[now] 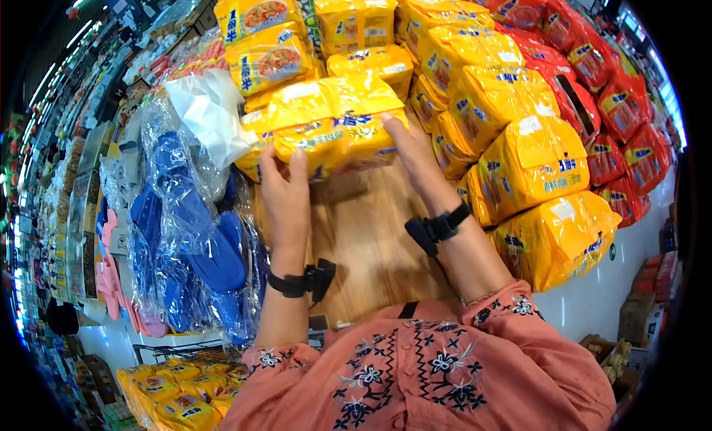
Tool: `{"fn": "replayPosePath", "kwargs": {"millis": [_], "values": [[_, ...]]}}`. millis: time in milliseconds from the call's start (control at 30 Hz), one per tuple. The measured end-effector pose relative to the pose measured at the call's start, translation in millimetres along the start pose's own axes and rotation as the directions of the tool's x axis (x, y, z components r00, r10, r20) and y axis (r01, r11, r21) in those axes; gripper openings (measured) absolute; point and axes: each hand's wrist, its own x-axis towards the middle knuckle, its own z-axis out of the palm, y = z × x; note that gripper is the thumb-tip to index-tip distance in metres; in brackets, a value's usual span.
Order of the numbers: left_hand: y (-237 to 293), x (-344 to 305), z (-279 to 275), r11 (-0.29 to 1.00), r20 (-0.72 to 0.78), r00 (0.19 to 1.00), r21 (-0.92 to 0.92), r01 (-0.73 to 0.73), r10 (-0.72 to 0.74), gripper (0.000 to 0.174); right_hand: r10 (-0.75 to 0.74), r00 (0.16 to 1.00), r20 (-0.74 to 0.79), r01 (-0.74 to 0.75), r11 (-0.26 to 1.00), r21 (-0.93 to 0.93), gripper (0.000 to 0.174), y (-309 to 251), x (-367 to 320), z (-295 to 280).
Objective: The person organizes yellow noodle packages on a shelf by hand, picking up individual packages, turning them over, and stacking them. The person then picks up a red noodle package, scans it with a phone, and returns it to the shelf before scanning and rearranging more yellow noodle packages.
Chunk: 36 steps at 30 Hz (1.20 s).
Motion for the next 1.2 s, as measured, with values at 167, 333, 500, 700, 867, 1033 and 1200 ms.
{"fn": "replayPosePath", "kwargs": {"millis": [167,333,500,700,867,1033,1200], "values": [[-18.0,-63.1,16.5,0.985,0.15,0.979,-0.074,0.154,-0.141,0.041,0.029,0.999,-0.013,-0.03,0.997,-0.075,0.043,13.5,-54.0,-42.3],[-21.3,-94.3,11.0,0.962,0.295,0.925,-0.052,0.267,-0.24,0.038,0.109,0.992,-0.058,-0.119,0.972,-0.204,0.043,15.2,-102.6,-64.0],[-18.6,-96.6,2.8,0.959,0.287,0.917,0.023,0.283,-0.278,0.038,0.2,0.98,0.013,-0.197,0.971,-0.138,0.046,16.1,-120.1,-68.7],[-28.4,-87.4,-0.3,0.959,0.246,0.927,0.038,0.282,-0.282,0.034,0.313,0.949,0.024,-0.304,0.936,-0.176,0.048,-4.3,-124.9,-59.8],[-56.4,-76.3,-1.5,0.911,0.285,0.867,0.081,0.404,-0.41,0.034,0.323,0.945,0.047,-0.315,0.942,-0.119,0.05,16.5,-116.5,-68.4],[-83.8,-61.5,10.0,0.927,0.203,0.905,0.06,0.37,-0.374,0.042,0.218,0.975,0.029,-0.207,0.953,-0.22,0.043,50.2,-86.7,-80.0],[-75.9,-50.7,21.5,0.878,0.21,0.854,0.175,0.446,-0.476,0.041,0.206,0.978,-0.041,-0.207,0.912,-0.354,0.038,64.1,-76.5,-86.5]]}}
